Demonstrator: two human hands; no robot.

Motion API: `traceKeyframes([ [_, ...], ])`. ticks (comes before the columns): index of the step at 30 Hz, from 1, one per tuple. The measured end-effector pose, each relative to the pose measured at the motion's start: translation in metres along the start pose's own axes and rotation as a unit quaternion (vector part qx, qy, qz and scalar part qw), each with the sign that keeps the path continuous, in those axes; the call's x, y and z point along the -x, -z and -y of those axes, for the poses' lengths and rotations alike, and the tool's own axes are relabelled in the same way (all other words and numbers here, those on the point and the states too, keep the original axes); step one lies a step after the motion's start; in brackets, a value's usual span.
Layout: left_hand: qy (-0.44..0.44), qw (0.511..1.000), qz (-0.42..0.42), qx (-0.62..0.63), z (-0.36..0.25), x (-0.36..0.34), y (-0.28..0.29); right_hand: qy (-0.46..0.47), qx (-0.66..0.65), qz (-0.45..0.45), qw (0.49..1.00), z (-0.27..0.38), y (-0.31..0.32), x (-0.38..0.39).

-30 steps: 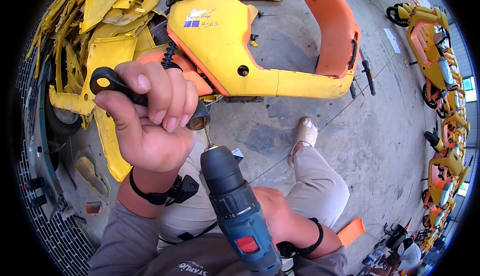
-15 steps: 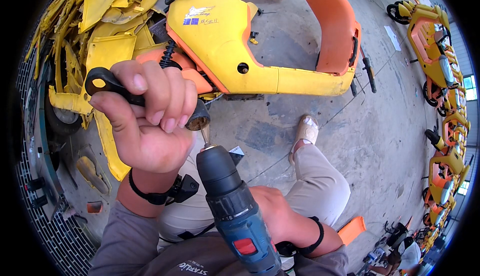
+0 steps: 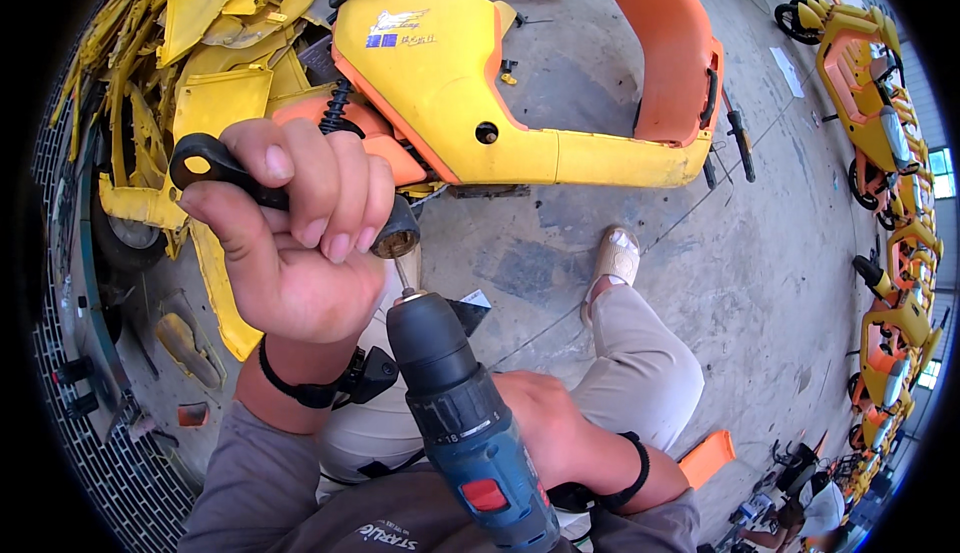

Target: The person uses a power drill to enlarge or clean a hole in a metal bracket, then holds the bracket and drills into a different section.

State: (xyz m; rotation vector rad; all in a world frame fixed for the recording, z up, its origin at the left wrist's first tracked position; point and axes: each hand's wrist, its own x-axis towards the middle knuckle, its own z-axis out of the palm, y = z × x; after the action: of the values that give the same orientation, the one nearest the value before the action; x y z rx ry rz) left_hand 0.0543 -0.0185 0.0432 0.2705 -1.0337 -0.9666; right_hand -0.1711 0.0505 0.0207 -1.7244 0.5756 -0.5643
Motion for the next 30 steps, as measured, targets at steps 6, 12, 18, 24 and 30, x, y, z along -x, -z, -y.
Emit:
traceKeyframes([
  [6, -0.005, 1.000, 0.000, 0.004, 0.000, 0.000, 0.005, 0.029, 0.045, 0.013, 0.998, 0.000, 0.002, 0.000],
  [12, -0.017, 1.000, 0.015, 0.004, 0.001, -0.001, 0.006, 0.037, 0.017, 0.001, 0.999, -0.005, -0.002, 0.004],
  [18, -0.023, 0.999, 0.033, -0.006, -0.002, 0.000, 0.007, -0.042, -0.048, 0.025, 0.998, -0.005, 0.000, 0.010],
  [24, -0.028, 0.999, 0.039, -0.018, -0.002, 0.002, 0.004, -0.122, -0.182, 0.035, 0.975, -0.018, -0.006, 0.024],
  [30, -0.039, 0.997, 0.026, -0.055, -0.002, 0.004, -0.004, -0.120, -0.166, 0.054, 0.977, -0.017, -0.004, 0.026],
])
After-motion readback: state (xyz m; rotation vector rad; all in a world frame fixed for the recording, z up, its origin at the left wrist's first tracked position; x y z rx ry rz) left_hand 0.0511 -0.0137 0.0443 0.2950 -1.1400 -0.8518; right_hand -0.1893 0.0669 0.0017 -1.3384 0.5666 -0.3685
